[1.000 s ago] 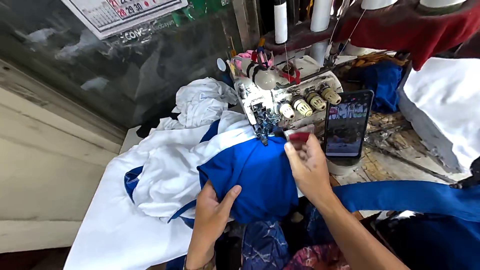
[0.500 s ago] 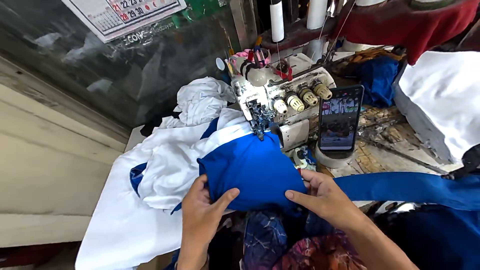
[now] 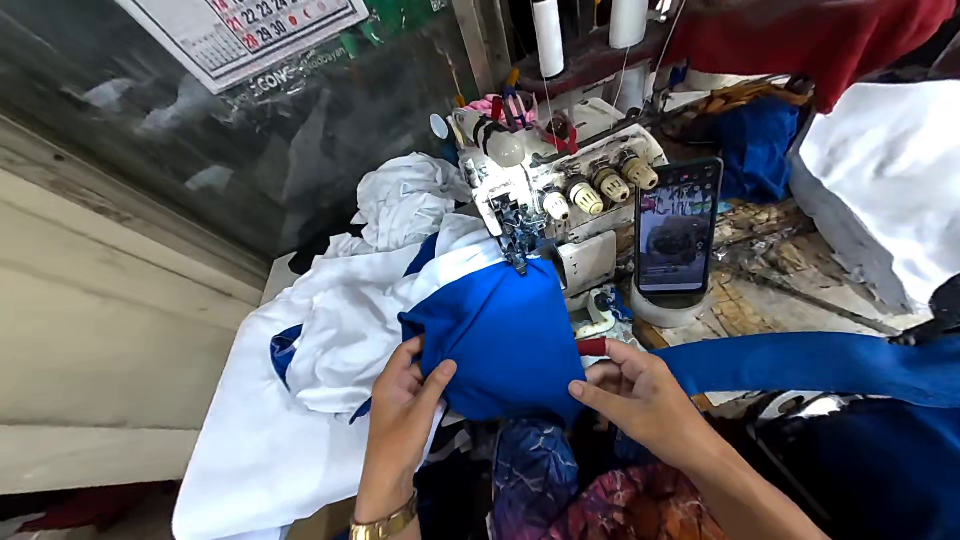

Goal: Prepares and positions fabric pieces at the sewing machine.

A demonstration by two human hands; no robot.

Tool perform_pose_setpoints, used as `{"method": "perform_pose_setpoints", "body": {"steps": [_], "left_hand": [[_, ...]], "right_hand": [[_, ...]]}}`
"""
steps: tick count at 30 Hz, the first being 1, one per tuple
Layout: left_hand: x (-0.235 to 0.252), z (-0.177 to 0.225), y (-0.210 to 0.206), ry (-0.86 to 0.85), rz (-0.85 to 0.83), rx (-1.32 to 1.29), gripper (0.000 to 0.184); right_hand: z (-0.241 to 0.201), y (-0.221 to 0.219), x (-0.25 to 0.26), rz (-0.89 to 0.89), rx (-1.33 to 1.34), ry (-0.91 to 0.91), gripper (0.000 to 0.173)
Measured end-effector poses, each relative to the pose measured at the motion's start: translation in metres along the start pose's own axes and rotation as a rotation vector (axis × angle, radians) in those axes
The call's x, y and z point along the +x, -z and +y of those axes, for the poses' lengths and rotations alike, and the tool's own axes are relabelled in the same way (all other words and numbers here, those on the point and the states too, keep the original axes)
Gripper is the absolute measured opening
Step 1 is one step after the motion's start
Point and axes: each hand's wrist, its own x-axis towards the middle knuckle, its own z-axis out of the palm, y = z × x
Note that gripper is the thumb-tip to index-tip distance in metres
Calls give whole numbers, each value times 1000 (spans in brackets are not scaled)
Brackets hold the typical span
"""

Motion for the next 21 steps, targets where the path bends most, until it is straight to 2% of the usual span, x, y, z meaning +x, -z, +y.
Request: {"method": "perform_pose_setpoints", "body": {"steps": [2, 4, 6, 10, 15, 18, 21], "left_hand": [[4, 0, -13, 1, 52, -61, 43], [6, 1, -23, 6, 81, 9, 56], [7, 9, -23, -25, 77, 104, 61], [5, 34, -7, -90, 19, 98, 56], [31, 22, 1, -181, -59, 206, 46], [53, 34, 6, -185, -66, 318, 47], [74, 35, 9, -151, -49, 395, 51]], "right_hand": [[-4, -2, 3, 29, 13, 39, 37], [-10, -5, 0, 40, 13, 81, 42], [-17, -3, -7, 27, -12, 137, 45], [-9, 3, -14, 102, -76, 175, 45], [1, -3, 10, 134, -59, 206, 40], [-6, -7, 38, 142, -23, 149, 34], [-14, -13, 49, 119, 51, 88, 42]]}}
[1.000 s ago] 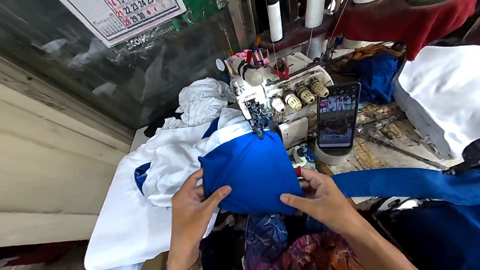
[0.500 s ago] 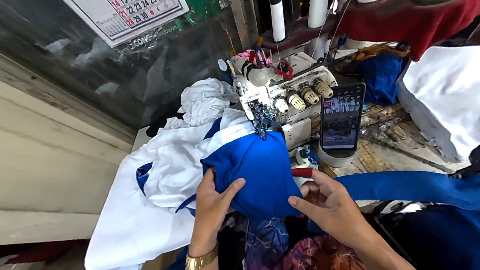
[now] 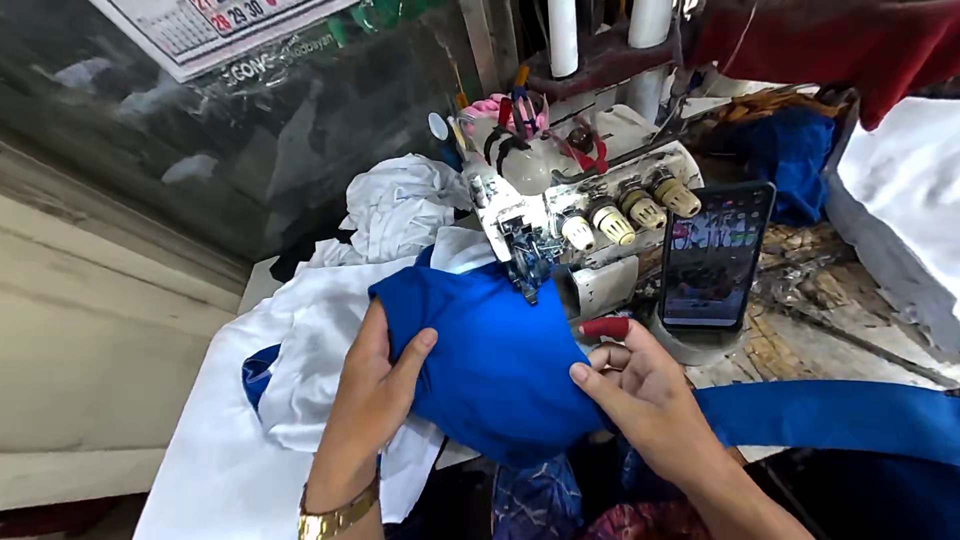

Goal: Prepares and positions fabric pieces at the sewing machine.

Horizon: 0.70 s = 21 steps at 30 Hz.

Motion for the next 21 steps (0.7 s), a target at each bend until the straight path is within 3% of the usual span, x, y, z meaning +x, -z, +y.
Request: {"method": "perform_pose_setpoints", "body": {"steps": [4, 9, 14, 18, 21], "left_hand": [[3, -20, -9, 64, 23, -24, 53], [1, -21, -8, 40, 48, -57, 55], [3, -13, -2, 23, 46, -13, 56], [19, -9, 7, 28, 20, 35, 61], [40, 5, 26, 3, -1, 73, 64]], "right_hand": [[17, 5, -15, -152, -47, -62, 50], [14, 9, -23, -46, -223, 51, 41], [7, 17, -29, -117, -404, 157, 44], [4, 6, -21, -8, -274, 235, 49], [-9, -6, 7, 78, -254, 169, 51]]}}
